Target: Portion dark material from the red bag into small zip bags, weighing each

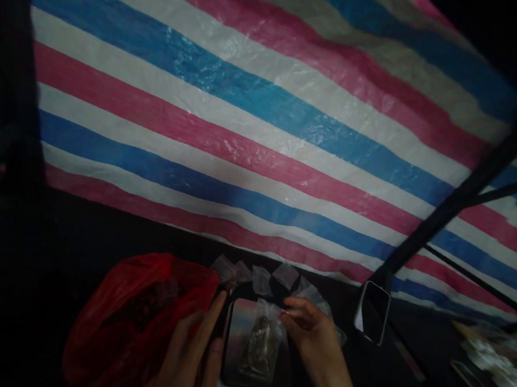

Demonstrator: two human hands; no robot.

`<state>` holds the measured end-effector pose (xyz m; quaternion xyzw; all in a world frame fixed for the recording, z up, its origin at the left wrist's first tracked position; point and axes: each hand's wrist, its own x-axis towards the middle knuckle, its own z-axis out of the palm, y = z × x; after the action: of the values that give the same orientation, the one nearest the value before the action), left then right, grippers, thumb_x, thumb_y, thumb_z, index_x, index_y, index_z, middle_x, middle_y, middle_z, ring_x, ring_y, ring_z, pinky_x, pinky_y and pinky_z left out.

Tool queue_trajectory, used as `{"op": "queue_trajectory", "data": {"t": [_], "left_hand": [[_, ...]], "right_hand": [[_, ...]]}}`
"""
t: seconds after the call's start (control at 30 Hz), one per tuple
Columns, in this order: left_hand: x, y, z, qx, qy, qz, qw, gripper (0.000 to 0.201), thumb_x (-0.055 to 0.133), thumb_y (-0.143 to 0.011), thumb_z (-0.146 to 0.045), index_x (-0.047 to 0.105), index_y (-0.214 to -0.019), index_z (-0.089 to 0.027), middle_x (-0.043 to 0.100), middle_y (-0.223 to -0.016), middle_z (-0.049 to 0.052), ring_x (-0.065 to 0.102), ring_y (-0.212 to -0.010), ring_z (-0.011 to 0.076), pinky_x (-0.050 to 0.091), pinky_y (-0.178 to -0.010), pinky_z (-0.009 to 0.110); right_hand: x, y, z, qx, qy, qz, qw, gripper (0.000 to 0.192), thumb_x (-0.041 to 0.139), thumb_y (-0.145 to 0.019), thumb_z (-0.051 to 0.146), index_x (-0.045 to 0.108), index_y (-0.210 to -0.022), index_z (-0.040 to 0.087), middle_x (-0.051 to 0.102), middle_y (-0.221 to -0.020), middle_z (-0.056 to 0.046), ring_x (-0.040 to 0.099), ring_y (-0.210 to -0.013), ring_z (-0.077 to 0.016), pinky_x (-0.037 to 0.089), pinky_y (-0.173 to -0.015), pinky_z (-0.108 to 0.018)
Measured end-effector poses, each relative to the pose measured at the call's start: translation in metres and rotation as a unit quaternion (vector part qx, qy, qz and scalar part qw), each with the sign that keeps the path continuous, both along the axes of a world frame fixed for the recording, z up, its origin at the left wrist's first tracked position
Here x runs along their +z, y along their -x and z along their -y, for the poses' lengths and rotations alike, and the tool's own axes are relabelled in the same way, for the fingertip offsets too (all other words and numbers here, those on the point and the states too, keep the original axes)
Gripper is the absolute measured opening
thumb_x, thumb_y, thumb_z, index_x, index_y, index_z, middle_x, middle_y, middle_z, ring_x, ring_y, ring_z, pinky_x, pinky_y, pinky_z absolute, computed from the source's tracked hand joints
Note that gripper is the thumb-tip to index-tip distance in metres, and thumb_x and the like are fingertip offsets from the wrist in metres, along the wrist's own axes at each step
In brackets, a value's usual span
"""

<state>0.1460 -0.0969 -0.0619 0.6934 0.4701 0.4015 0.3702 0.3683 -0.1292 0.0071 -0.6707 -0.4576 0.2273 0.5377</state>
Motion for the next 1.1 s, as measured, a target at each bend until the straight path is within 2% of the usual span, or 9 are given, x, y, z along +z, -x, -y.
{"op": "queue_trajectory", "data": {"t": [0.07,0.17,0.23,0.27,0.47,0.63,0.9,1.1], "left_hand": [[0.003,-0.003,0.002,0.015,0.007,0.001,1.000,0.055,0.034,-0.107,-0.051,0.042,-0.161,-0.043,0.051,-0.165,0.006,0.070,-0.128,0.0302,0.068,-0.086,0.044],[0.010,-0.007,0.004,0.059,-0.024,0.033,0.997,0.052,0.039,-0.106,-0.049,0.049,-0.156,-0.041,0.053,-0.164,0.002,0.057,-0.144,0.0312,0.057,-0.110,0.055],[0.013,-0.009,0.004,0.091,-0.052,0.062,0.993,0.047,0.041,-0.106,-0.047,0.053,-0.151,-0.040,0.055,-0.162,0.000,0.051,-0.149,0.0297,0.048,-0.120,0.056],[0.013,-0.010,0.003,0.099,-0.063,0.071,0.991,0.046,0.042,-0.105,-0.046,0.054,-0.149,-0.039,0.057,-0.160,0.000,0.050,-0.150,0.0293,0.048,-0.121,0.054],[0.004,-0.007,-0.005,0.095,-0.078,0.054,0.991,0.042,0.045,-0.104,-0.047,0.056,-0.142,-0.033,0.064,-0.151,0.004,0.057,-0.143,0.0288,0.058,-0.107,0.045],[0.008,-0.004,-0.006,0.111,-0.113,0.053,0.986,0.036,0.047,-0.103,-0.045,0.059,-0.135,-0.033,0.069,-0.141,0.003,0.067,-0.127,0.0266,0.061,-0.099,0.040],[0.007,-0.001,-0.010,0.121,-0.107,0.036,0.986,0.036,0.052,-0.096,-0.046,0.063,-0.125,-0.028,0.071,-0.129,0.008,0.072,-0.108,0.0310,0.063,-0.089,0.047],[0.016,-0.002,-0.013,0.134,-0.133,0.045,0.981,0.033,0.053,-0.092,-0.043,0.064,-0.119,-0.027,0.072,-0.118,0.009,0.073,-0.101,0.0304,0.063,-0.087,0.047]], "right_hand": [[-0.009,-0.007,0.001,-0.019,-0.005,0.021,1.000,0.041,0.086,-0.069,0.055,0.081,-0.090,0.020,0.081,-0.079,-0.008,0.075,-0.076,-0.0285,0.058,-0.073,-0.040],[-0.019,-0.013,0.001,-0.061,-0.023,0.048,0.997,0.035,0.077,-0.077,0.051,0.082,-0.093,0.020,0.082,-0.095,-0.011,0.075,-0.086,-0.0303,0.058,-0.082,-0.044],[-0.024,-0.015,0.001,-0.091,-0.040,0.063,0.993,0.034,0.070,-0.084,0.050,0.081,-0.097,0.020,0.082,-0.099,-0.012,0.073,-0.088,-0.0300,0.056,-0.084,-0.044],[-0.026,-0.015,0.000,-0.103,-0.049,0.070,0.991,0.034,0.067,-0.086,0.050,0.081,-0.098,0.020,0.081,-0.100,-0.012,0.072,-0.089,-0.0299,0.055,-0.086,-0.044],[-0.037,-0.014,-0.003,-0.131,-0.095,0.108,0.981,0.030,0.061,-0.093,0.045,0.080,-0.096,0.022,0.079,-0.101,-0.011,0.069,-0.100,-0.0295,0.050,-0.093,-0.043],[-0.038,-0.018,0.000,-0.111,-0.108,0.143,0.977,0.025,0.060,-0.096,0.039,0.080,-0.092,0.024,0.078,-0.097,-0.007,0.068,-0.101,-0.0275,0.048,-0.093,-0.040],[-0.041,-0.025,0.006,-0.071,-0.083,0.180,0.978,0.020,0.063,-0.096,0.033,0.082,-0.095,0.026,0.076,-0.097,-0.006,0.064,-0.100,-0.0271,0.047,-0.094,-0.041],[-0.048,-0.019,0.002,-0.070,-0.056,0.186,0.978,0.021,0.066,-0.093,0.036,0.083,-0.099,0.026,0.072,-0.101,-0.008,0.060,-0.105,-0.0291,0.047,-0.098,-0.044]]}}
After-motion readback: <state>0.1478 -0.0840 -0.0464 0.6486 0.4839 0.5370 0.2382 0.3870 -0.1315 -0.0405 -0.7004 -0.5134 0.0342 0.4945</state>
